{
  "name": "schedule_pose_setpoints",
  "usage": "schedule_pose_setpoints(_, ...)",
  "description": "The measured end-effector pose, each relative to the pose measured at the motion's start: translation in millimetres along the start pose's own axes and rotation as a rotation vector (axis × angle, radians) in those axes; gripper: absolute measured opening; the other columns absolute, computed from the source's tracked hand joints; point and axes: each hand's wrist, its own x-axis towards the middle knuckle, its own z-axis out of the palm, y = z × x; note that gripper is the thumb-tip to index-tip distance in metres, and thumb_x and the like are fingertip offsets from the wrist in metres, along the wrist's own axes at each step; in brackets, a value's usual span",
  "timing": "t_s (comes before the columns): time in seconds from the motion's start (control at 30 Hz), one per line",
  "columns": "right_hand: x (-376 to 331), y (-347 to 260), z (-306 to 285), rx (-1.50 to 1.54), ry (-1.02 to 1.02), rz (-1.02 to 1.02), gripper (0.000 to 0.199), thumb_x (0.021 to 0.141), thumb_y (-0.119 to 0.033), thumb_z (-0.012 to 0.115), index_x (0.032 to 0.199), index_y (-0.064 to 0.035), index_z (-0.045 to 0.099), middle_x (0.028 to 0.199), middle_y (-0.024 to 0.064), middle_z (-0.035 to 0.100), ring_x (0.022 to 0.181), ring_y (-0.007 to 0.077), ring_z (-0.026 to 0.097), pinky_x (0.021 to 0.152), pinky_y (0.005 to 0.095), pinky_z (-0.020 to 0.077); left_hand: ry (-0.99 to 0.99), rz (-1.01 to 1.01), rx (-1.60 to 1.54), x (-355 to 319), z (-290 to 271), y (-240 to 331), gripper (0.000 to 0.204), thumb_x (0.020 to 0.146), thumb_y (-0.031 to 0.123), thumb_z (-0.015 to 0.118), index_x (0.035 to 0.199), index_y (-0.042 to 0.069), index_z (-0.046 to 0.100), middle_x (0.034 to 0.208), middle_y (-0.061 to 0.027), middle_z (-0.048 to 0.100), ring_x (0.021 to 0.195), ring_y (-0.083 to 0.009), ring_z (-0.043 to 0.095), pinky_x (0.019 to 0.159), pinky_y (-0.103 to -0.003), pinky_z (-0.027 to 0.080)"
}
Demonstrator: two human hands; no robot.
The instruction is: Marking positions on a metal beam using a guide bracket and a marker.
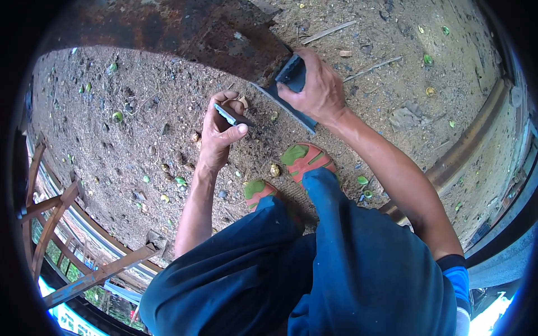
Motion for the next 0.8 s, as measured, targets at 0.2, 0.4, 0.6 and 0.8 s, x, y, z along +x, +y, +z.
schedule_pose_setpoints(0.2,-11,4,-25,0.285,-0.015,0.035,0.067,0.077,-0.020,0.080,0.133,0.0040,0.053,0.119,0.0237,0.067,0.109,0.0333,0.070,0.095,0.0399,0.0555,0.005,0.013,-0.072,-2,-3,5,0.092,0.066,0.020,0.098,0.139,0.007,0.044,0.108,-0.0019,0.053,0.095,-0.0118,0.055,0.079,-0.027,0.053)
schedule_pose_setpoints(0.4,-36,10,-61,0.467,-0.014,0.032,0.064,0.076,-0.008,0.071,0.135,0.0061,0.049,0.119,0.0164,0.065,0.115,0.0268,0.062,0.107,0.0406,0.0464,-0.016,-0.005,-0.095,-3,-16,5,0.080,0.080,0.038,0.082,0.142,0.008,0.041,0.104,-0.0026,0.056,0.093,-0.0148,0.058,0.076,-0.029,0.051)
schedule_pose_setpoints(0.6,-34,1,-91,1.195,-0.131,0.463,0.062,0.080,-0.008,0.059,0.140,0.0029,0.046,0.107,0.0123,0.063,0.105,0.0210,0.061,0.096,0.0361,0.0497,-0.055,-0.003,-0.248,1,-15,1,0.079,0.090,0.054,0.063,0.146,0.004,0.037,0.106,-0.0114,0.065,0.091,-0.0210,0.065,0.076,-0.032,0.051)
schedule_pose_setpoints(0.8,-22,7,-93,0.743,-0.316,0.642,0.036,0.086,-0.009,0.064,0.121,-0.0029,0.062,0.100,0.0088,0.063,0.088,0.0182,0.063,0.081,0.0331,0.0509,-0.043,0.039,-0.290,1,-12,11,0.072,0.090,0.048,0.065,0.140,0.003,0.043,0.108,-0.0162,0.067,0.098,-0.0242,0.067,0.081,-0.034,0.054)
